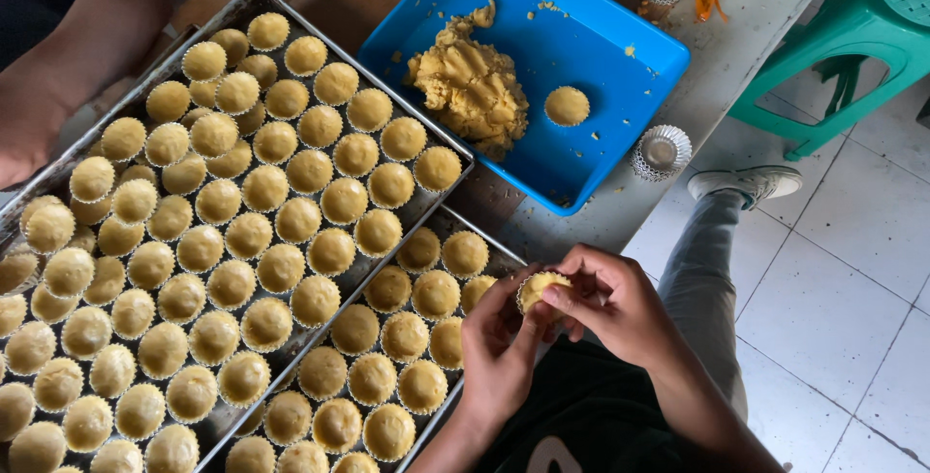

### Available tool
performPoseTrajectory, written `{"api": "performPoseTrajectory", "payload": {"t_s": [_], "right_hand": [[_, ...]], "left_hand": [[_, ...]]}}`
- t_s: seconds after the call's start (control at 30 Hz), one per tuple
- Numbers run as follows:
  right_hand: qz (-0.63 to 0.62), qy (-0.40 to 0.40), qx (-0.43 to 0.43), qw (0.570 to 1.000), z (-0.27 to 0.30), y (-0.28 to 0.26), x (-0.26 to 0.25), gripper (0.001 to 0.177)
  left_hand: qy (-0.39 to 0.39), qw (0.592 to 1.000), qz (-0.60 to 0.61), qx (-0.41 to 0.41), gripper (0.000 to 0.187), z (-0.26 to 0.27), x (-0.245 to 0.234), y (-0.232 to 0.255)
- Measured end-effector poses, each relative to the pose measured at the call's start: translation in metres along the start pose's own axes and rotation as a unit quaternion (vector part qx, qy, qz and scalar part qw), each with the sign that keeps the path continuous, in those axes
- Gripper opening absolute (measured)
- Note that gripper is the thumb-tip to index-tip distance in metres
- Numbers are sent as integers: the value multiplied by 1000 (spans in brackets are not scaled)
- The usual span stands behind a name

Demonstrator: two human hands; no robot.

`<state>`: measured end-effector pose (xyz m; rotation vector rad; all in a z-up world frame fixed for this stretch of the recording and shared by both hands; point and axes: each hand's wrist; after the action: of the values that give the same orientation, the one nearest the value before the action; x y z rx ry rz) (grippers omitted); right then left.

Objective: The person scoops dough from a blue tray and places it into paper cupcake liners, pressing it into shape with their fingers. They then place the filled liners onto metal baking trays. Another person is also seen working at the table, handling similar items.

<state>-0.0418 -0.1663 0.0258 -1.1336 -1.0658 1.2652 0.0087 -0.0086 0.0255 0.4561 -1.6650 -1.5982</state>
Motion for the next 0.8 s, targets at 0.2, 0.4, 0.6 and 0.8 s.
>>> {"api": "performPoseTrajectory", "payload": {"t_s": [0.2,0.4,0.6,0.8], "right_hand": [[-16,-55,53,997,5,-4,2,13],[6,-17,17,1000,10,12,2,18],[-10,2,3,1000,13,2,7,16],[43,47,-10,998,23,5,10,22]], "left_hand": [[57,998,-32,-19,29,3,0,-14],[55,997,-21,-50,25,3,0,-9],[42,994,-96,-21,27,5,0,-6],[-19,997,-63,-27,24,7,7,-5]]}}
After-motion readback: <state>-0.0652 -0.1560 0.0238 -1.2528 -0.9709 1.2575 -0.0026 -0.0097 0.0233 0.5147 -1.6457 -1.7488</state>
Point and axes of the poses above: each hand's wrist, its own z-axis away from the middle knuckle, its own x-axis out of the palm, y = z × x, and after that the axes turned 14 degrees about -y, right-handed
